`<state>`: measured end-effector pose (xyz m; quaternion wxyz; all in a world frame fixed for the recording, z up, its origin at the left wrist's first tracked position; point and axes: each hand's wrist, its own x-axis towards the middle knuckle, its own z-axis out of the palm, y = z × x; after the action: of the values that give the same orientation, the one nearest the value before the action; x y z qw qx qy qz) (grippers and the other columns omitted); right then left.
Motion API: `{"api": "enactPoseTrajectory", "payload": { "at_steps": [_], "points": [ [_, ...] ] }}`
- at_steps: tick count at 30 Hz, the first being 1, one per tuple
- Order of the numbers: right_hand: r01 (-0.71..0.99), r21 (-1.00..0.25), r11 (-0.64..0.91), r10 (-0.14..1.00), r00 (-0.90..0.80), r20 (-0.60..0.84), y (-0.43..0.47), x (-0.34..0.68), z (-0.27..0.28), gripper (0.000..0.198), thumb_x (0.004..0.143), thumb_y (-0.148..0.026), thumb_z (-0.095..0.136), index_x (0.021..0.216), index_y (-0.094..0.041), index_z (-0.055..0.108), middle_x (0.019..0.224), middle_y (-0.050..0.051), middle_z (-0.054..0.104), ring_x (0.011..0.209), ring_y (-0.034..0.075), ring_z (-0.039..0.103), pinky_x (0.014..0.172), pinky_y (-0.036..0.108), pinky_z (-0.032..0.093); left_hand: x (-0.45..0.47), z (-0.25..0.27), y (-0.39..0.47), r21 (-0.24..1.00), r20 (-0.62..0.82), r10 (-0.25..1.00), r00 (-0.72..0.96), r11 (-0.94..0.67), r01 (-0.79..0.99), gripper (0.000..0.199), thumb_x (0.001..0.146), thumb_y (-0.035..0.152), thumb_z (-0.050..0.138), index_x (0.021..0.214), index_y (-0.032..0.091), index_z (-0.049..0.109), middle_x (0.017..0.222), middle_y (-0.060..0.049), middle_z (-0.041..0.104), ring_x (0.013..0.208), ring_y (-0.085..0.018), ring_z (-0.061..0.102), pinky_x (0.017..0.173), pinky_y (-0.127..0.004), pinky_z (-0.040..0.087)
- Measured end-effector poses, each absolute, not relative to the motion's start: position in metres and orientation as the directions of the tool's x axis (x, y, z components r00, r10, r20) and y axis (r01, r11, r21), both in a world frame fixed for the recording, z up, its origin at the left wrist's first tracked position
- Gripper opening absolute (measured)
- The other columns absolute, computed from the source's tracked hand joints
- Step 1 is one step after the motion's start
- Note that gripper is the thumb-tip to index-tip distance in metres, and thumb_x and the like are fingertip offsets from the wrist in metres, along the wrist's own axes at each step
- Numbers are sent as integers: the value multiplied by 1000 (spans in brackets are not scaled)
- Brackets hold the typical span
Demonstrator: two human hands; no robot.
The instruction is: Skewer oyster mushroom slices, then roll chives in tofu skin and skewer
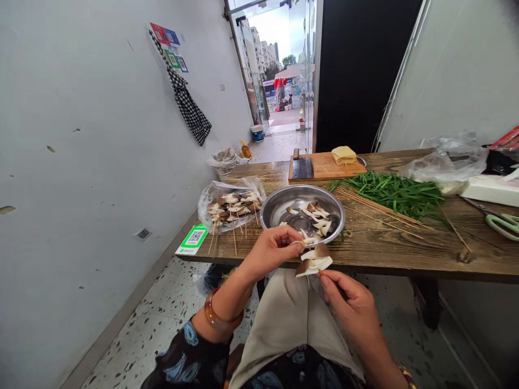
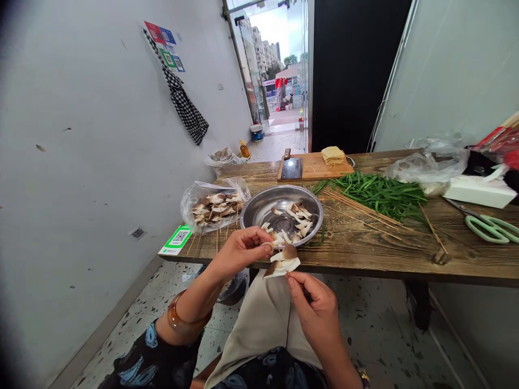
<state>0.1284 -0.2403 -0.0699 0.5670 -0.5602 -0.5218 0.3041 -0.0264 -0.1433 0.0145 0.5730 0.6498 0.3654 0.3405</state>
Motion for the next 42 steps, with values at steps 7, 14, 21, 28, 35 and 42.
{"api": "enactPoseTrajectory", "payload": {
  "at_steps": [7,14,21,28,35,42],
  "points": [
    [114,-987,114,952,273,141,-241,127,-72,29,83,-42,58,86,-17,74,55,-1,57,46,11,49,43,21,38,-28,19,-146,979,36,844,534,-137,149,26,76,38,67,85,14,70,85,-6,65,72,-12,54,68,-24,42],
    [60,-992,107,959,257,119,-241,127,-73,30,83,-43,59,87,-17,74,56,-1,59,45,10,47,40,20,36,-19,11,-148,984,-14,852,524,-82,159,35,79,45,63,87,12,71,76,-4,62,68,-11,51,63,-23,38],
    [130,-981,144,959,225,170,-242,129,-75,26,84,-38,58,90,-20,75,53,-1,60,50,14,55,44,21,42,-16,4,-148,990,-22,867,498,-50,131,31,76,42,67,81,12,68,69,-1,57,62,-9,45,58,-22,33],
    [227,-955,189,914,316,256,-243,126,-81,25,85,-37,56,89,-22,76,80,4,74,64,17,64,63,27,53,-5,4,-152,990,-6,891,453,-58,128,30,72,42,69,69,13,64,63,0,54,57,-8,44,55,-21,34],
    [159,-972,173,911,349,219,-241,133,-83,23,83,-38,60,88,-21,76,61,1,64,58,15,60,55,25,49,0,16,-149,970,0,837,548,-133,202,29,77,41,64,71,13,67,65,-2,59,59,-10,48,56,-22,38],
    [-193,-971,143,849,528,20,-237,157,-85,27,80,-40,66,91,-16,72,52,-4,48,43,8,39,37,20,31,-3,23,-95,887,138,884,447,-311,342,27,81,36,57,89,15,70,77,-4,66,65,-13,56,58,-23,41]
  ]
}}
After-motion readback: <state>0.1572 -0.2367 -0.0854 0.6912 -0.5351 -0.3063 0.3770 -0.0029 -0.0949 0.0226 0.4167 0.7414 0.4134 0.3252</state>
